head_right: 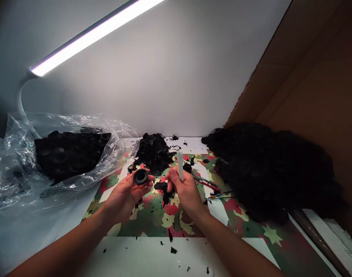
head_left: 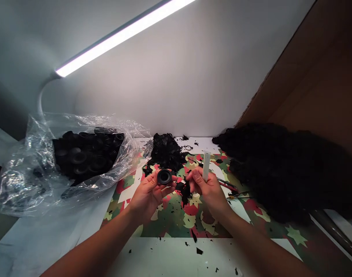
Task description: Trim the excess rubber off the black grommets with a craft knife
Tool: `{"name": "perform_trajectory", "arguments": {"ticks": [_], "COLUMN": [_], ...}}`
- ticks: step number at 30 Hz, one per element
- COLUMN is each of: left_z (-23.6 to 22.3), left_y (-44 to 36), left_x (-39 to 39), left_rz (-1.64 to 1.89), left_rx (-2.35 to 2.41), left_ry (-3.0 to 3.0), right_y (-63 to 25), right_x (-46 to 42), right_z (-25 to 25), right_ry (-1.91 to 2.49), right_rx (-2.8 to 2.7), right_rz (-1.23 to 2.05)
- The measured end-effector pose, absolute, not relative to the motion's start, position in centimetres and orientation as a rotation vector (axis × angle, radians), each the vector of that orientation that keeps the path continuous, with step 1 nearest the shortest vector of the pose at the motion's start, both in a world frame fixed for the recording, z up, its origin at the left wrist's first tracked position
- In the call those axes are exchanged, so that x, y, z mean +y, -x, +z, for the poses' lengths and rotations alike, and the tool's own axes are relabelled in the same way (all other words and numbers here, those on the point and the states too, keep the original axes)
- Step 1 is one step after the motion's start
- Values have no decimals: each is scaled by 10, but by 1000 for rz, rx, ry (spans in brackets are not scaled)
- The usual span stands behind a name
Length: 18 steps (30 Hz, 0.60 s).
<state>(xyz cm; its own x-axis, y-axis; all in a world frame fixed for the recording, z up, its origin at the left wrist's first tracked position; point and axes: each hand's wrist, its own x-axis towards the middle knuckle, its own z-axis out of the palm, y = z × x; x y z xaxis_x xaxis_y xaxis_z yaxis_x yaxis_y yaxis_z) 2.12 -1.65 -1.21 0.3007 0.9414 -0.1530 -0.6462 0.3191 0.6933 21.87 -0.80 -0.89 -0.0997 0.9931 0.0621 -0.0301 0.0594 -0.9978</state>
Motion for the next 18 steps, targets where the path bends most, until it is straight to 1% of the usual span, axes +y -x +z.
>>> {"name": "perform_trajectory", "arguments": {"ticks": [7, 10, 13, 16, 18], "left_z": [-17, -17, -2, 26, 44], "left_y": [-21, -21, -11, 21, 55], "left_x": [-16, -17, -14, -1, 14], "left_rz": [1136, 1188, 1268, 1360, 1362], "left_rx": [611, 729, 1032, 1456, 1827], "left_ry": [-605, -837, -1381, -1960, -2139], "right_y": [-219, -219, -231, -256, -275], "right_x": [-7, -9, -5, 10, 25], "right_z": [-12, -15, -16, -15, -14], "right_ry": [1188, 1218, 1271, 1320, 1319], "right_rx": [-1515, -1505, -1471, -1445, -1446], "right_rz": [1038, 973, 914, 747, 700]}}
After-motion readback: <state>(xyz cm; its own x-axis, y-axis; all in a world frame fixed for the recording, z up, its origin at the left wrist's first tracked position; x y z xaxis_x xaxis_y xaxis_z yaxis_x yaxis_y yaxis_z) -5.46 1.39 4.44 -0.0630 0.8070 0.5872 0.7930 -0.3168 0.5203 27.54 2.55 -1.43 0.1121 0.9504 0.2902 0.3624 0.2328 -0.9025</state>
